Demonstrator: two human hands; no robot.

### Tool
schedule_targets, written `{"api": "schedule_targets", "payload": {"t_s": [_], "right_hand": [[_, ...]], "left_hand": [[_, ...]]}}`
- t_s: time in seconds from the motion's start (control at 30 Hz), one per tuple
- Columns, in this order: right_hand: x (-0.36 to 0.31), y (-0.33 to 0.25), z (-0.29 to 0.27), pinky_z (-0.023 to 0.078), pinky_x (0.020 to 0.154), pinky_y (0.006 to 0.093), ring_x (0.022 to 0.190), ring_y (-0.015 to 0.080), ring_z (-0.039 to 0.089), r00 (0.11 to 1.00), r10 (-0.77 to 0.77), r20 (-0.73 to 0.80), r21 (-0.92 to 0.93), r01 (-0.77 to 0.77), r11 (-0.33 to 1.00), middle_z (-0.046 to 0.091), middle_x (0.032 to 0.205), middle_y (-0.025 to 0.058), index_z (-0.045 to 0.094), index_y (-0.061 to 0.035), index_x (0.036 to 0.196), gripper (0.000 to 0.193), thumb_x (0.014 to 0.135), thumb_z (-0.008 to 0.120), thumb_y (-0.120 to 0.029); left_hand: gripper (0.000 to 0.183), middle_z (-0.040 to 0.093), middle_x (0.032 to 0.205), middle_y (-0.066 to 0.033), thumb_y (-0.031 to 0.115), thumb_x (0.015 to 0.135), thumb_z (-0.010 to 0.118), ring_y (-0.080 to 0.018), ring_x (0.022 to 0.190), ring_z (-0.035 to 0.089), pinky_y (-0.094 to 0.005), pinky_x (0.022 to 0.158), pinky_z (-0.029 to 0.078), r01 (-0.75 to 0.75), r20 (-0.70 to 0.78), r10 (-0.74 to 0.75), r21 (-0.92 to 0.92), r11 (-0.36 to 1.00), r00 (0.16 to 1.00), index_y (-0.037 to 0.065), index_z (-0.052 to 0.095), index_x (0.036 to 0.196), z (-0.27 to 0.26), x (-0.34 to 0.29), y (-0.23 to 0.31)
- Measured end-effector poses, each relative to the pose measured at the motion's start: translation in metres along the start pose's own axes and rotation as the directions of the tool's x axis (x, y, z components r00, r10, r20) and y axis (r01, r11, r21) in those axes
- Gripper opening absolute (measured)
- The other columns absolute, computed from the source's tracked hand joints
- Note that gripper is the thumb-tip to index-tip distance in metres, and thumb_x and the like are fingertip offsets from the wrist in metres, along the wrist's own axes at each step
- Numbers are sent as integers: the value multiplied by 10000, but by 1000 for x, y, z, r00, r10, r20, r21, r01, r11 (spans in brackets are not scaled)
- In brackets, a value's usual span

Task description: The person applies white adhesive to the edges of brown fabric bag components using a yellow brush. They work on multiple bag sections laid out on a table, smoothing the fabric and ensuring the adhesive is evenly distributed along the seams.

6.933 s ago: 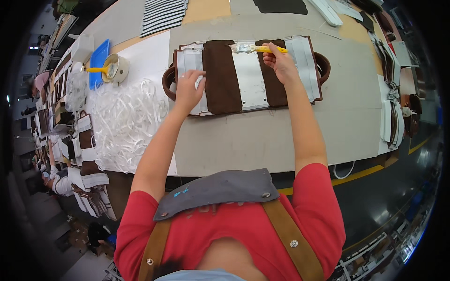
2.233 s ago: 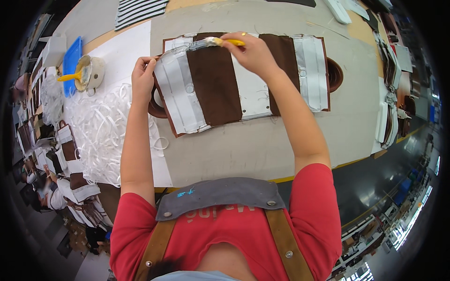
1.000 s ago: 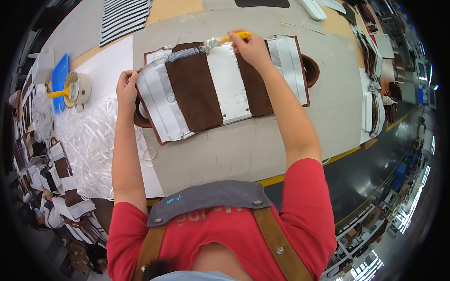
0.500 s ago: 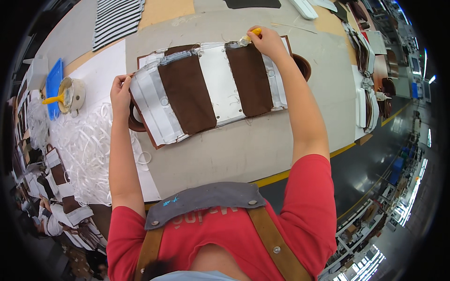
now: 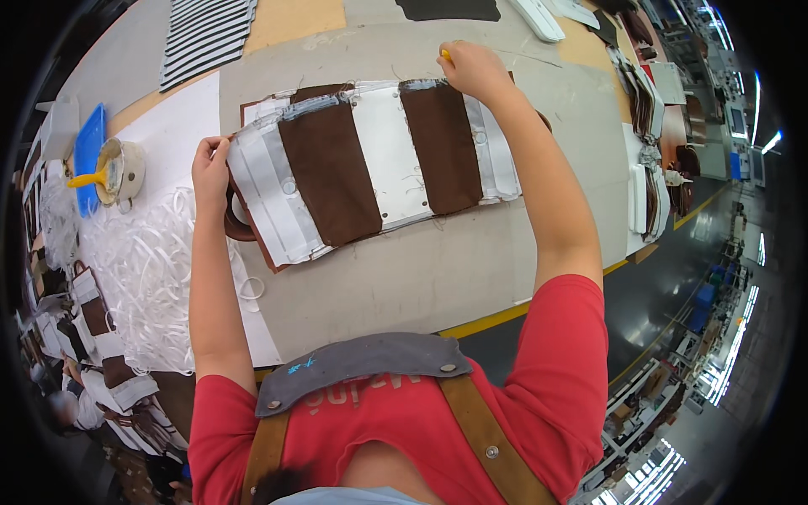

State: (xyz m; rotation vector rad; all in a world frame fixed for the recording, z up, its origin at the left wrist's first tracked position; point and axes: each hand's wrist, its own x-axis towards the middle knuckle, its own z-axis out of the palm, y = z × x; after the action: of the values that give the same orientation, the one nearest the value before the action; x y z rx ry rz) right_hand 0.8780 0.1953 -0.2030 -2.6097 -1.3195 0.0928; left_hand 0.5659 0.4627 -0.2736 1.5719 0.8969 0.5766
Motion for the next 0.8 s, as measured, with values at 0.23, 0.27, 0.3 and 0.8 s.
{"api": "schedule_targets", "payload": {"t_s": [0.23, 0.27, 0.3, 0.8], "right_hand": [[4, 17, 28, 459, 662, 393, 716, 337, 577, 1000, 12, 4, -3, -12, 1000, 612, 758, 179, 610, -24, 835, 244, 816, 527, -253], [5, 14, 28, 460, 657, 390, 705, 335, 580, 998, 67, 1, 68, -67, 995, 611, 746, 181, 612, -22, 839, 251, 815, 530, -258], [5, 11, 27, 461, 652, 387, 694, 332, 582, 992, 122, 3, 138, -122, 983, 610, 734, 183, 615, -20, 844, 258, 814, 534, -264], [1, -18, 25, 440, 578, 304, 605, 239, 562, 995, 82, 55, 403, -97, 910, 592, 667, 134, 623, -57, 898, 213, 833, 542, -243]], "left_hand": [[135, 560, 777, -33, 133, 838, 536, -92, 641, 455, -228, 585, 387, 9, -8, -9, 54, 999, 1000, 1, 556, 861, 3, 4, -1], [139, 563, 779, -39, 134, 836, 538, -96, 639, 459, -232, 587, 390, -9, -22, 11, 81, 997, 1000, 0, 557, 863, 2, 5, -4], [142, 566, 780, -44, 135, 834, 541, -101, 638, 462, -235, 588, 394, -27, -34, 31, 109, 994, 999, -2, 557, 866, 2, 6, -5], [162, 554, 754, -18, 140, 848, 532, -72, 659, 468, -208, 600, 381, 36, -51, -25, 233, 972, 998, -14, 546, 897, 6, 4, 1]]}}
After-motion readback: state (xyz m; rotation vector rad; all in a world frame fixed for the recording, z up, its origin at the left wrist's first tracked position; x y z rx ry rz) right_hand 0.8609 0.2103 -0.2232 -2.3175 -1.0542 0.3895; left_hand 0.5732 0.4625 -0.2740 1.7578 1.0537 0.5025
